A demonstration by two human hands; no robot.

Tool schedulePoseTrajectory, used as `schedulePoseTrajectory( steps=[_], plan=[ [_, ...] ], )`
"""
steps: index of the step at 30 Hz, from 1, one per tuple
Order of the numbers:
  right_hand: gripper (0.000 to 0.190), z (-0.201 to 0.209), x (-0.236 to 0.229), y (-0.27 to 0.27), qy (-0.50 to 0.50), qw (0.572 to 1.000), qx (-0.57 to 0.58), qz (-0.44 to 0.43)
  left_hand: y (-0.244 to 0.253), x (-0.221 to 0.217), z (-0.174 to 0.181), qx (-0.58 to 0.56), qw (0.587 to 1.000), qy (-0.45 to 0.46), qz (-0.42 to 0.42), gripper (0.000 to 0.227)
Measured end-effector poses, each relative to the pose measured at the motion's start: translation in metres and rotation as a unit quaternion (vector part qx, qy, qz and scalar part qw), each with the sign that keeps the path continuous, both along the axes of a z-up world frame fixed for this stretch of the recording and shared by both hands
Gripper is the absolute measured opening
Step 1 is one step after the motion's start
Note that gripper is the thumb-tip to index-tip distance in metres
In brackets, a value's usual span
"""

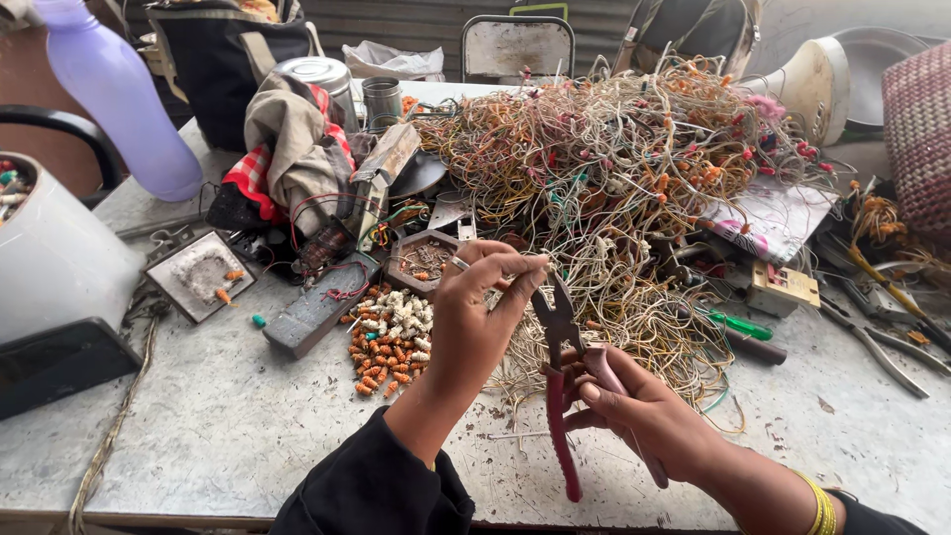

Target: The person uses pliers to cut small beads or connectors from tangled multi-colored wires on a cluttered workbench. The person repeatedly picks up wire segments, cuts off the beads, and drops them onto the table.

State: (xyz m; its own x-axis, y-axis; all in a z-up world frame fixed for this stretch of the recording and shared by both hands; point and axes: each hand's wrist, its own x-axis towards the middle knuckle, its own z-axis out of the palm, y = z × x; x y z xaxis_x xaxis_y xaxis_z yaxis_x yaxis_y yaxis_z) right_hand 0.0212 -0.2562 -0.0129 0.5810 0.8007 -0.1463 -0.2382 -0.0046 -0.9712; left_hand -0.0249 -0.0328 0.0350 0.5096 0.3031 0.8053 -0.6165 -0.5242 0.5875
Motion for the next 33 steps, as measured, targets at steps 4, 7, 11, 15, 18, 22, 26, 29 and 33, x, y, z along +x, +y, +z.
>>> schedulePoseTrajectory(
  steps=[4, 7, 11, 15, 18, 22, 26, 29, 33],
  plan=[
    [0.052, 0.005, -0.002, 0.001, 0.011, 0.998, 0.057, 0.005, -0.006, -0.004, 0.003, 0.037, 0.999, -0.010, 0.021, 0.015],
    [0.055, 0.006, -0.001, 0.000, 0.011, 0.998, 0.060, 0.002, -0.008, -0.004, 0.003, 0.044, 0.999, 0.001, 0.021, 0.015],
    [0.058, 0.009, -0.002, -0.001, 0.027, 0.994, 0.102, 0.003, -0.011, -0.006, 0.002, 0.065, 0.998, 0.014, 0.001, 0.016],
    [0.064, 0.014, -0.003, 0.001, 0.043, 0.988, 0.146, 0.042, -0.016, -0.004, 0.000, 0.045, 0.998, 0.032, -0.019, 0.016],
    [0.070, 0.016, -0.002, -0.003, 0.131, 0.978, 0.145, 0.070, -0.017, -0.003, -0.002, 0.036, 0.998, 0.039, -0.028, 0.017],
    [0.076, 0.013, 0.000, -0.003, 0.117, 0.974, 0.175, 0.088, -0.017, -0.004, -0.002, 0.052, 0.998, 0.037, -0.016, 0.016],
    [0.080, 0.008, 0.001, -0.002, 0.126, 0.983, 0.135, 0.020, -0.018, -0.006, 0.002, 0.118, 0.992, -0.006, 0.043, 0.017],
    [0.080, 0.005, 0.002, -0.005, 0.098, 0.988, 0.122, 0.004, -0.019, -0.009, 0.005, 0.095, 0.995, 0.036, 0.010, 0.018],
    [0.076, -0.002, 0.003, -0.007, 0.065, 0.991, 0.119, -0.015, -0.019, -0.010, 0.006, 0.104, 0.993, 0.055, -0.008, 0.021]
  ],
)
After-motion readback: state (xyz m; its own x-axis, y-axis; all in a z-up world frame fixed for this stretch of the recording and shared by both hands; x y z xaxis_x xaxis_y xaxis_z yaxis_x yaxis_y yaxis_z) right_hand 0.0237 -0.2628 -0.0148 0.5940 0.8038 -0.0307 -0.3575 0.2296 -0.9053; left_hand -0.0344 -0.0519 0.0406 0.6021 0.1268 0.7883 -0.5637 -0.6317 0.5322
